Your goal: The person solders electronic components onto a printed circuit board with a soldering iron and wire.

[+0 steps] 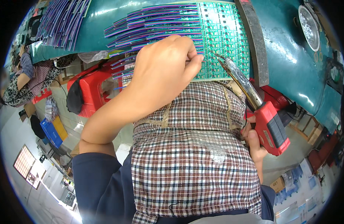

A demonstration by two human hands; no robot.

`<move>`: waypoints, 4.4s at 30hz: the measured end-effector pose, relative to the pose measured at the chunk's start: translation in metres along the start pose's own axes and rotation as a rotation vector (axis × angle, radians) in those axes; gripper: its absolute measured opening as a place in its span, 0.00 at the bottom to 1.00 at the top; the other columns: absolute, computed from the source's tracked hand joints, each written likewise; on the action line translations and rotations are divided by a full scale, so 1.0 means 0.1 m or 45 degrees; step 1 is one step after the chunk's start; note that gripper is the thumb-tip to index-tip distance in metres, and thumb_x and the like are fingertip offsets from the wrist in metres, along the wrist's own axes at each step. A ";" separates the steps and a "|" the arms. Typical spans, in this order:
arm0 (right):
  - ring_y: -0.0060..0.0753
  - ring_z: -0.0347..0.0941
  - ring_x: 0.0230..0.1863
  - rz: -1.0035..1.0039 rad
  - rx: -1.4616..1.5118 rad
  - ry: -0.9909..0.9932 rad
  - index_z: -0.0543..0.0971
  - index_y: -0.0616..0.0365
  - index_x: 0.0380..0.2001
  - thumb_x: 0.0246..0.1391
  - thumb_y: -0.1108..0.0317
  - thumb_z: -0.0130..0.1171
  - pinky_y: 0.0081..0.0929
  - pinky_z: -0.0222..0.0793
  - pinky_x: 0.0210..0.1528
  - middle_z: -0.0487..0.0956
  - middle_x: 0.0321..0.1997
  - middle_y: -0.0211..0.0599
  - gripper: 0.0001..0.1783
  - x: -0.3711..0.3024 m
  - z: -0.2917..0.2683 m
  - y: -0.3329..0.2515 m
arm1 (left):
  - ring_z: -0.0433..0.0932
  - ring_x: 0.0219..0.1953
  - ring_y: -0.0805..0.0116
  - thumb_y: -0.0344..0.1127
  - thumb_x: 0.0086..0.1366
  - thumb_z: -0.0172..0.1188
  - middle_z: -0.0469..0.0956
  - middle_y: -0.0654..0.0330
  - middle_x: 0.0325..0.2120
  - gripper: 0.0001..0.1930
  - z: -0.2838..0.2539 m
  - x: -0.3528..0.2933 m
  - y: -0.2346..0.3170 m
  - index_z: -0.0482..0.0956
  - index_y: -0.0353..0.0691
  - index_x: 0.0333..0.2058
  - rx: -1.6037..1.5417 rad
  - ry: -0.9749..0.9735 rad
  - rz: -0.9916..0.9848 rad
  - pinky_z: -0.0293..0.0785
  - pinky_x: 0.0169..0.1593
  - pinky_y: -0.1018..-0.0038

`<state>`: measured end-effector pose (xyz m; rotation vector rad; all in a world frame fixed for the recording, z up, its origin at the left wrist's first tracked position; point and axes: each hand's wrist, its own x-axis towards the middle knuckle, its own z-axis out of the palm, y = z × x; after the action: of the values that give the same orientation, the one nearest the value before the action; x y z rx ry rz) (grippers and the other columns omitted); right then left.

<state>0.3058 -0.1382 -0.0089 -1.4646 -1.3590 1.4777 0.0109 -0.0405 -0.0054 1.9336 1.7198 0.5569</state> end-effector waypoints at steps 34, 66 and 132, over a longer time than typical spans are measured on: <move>0.26 0.67 0.30 0.077 -0.056 -0.018 0.74 0.66 0.41 0.60 0.69 0.59 0.26 0.65 0.34 0.73 0.30 0.35 0.11 0.03 0.02 0.07 | 0.78 0.24 0.61 0.34 0.61 0.67 0.77 0.57 0.22 0.11 0.06 0.01 -0.07 0.77 0.36 0.25 0.089 0.050 0.007 0.73 0.29 0.67; 0.28 0.69 0.31 -0.036 -0.089 -0.138 0.75 0.70 0.41 0.60 0.67 0.61 0.27 0.65 0.35 0.75 0.32 0.38 0.15 0.02 -0.08 0.06 | 0.81 0.25 0.64 0.33 0.60 0.68 0.78 0.59 0.23 0.10 0.05 -0.01 -0.05 0.77 0.37 0.26 0.122 -0.001 0.004 0.75 0.28 0.70; 0.27 0.66 0.26 -0.153 -0.095 0.080 0.72 0.70 0.48 0.61 0.63 0.61 0.27 0.64 0.30 0.71 0.27 0.34 0.20 -0.03 -0.09 0.12 | 0.81 0.26 0.61 0.35 0.60 0.69 0.78 0.57 0.23 0.11 -0.03 0.00 -0.04 0.78 0.36 0.26 0.130 -0.058 0.029 0.75 0.29 0.67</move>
<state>0.3170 -0.1417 -0.0178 -1.4368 -1.4515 1.3080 0.0057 -0.0400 -0.0056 2.0225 1.7304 0.4376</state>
